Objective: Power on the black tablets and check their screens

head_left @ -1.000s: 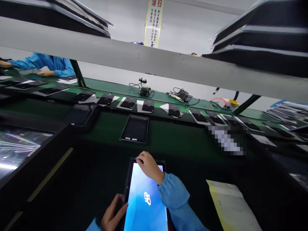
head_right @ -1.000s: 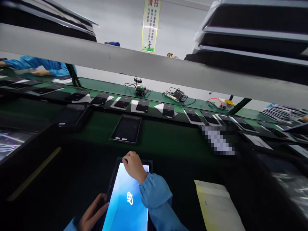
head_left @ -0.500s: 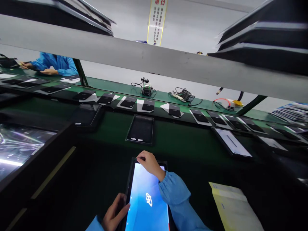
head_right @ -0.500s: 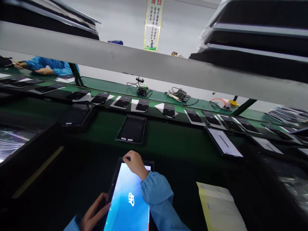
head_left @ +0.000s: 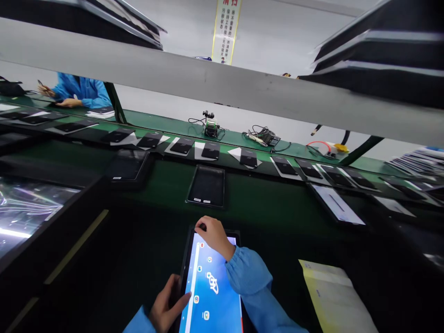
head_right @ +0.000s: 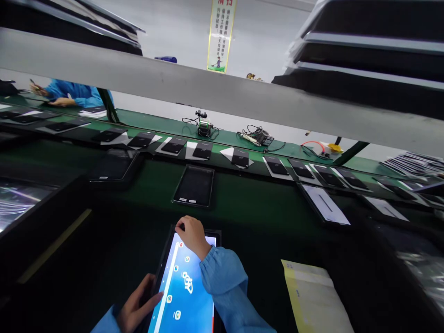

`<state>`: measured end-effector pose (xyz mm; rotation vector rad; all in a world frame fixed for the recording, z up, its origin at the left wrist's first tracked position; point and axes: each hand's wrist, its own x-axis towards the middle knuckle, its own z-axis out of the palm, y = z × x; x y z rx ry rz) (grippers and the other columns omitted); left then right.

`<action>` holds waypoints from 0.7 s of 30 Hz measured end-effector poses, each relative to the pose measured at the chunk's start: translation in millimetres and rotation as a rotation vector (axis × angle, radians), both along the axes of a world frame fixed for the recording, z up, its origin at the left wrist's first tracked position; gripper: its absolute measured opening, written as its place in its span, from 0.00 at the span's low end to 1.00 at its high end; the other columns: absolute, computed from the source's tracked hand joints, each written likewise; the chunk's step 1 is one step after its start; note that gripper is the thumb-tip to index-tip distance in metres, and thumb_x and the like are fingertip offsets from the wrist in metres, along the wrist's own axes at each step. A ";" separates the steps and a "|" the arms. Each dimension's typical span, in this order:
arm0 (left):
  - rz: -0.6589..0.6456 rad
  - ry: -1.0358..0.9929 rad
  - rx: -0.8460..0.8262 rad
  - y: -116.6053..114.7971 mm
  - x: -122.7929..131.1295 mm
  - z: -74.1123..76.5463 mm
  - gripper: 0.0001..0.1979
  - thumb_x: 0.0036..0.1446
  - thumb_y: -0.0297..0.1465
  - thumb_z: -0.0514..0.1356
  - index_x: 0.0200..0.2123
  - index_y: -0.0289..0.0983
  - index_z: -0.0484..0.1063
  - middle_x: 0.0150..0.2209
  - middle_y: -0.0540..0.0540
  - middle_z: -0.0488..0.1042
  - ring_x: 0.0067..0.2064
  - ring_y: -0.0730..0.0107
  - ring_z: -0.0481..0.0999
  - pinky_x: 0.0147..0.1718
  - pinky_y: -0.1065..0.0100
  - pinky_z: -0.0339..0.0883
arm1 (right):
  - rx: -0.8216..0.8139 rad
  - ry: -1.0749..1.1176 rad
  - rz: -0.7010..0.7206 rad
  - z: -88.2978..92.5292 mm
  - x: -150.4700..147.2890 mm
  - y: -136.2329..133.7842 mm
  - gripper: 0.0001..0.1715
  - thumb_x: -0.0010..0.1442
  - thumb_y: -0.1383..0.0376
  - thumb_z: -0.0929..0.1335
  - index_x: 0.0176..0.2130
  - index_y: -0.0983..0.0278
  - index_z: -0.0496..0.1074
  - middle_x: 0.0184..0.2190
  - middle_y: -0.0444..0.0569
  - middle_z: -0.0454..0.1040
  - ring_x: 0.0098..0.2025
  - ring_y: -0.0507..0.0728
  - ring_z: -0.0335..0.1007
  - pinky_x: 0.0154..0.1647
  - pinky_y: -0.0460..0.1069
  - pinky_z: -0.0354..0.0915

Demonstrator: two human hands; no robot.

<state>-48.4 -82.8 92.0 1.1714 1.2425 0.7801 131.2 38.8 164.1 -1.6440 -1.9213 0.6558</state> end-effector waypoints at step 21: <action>0.244 0.163 0.255 -9.4 -11.6 -21.3 0.16 0.55 0.42 0.55 0.40 0.46 0.79 0.50 0.45 0.75 0.55 0.50 0.70 0.58 0.58 0.59 | 0.046 -0.051 0.037 9.1 -0.8 -11.4 0.08 0.57 0.74 0.68 0.30 0.62 0.70 0.36 0.43 0.73 0.35 0.52 0.70 0.36 0.46 0.61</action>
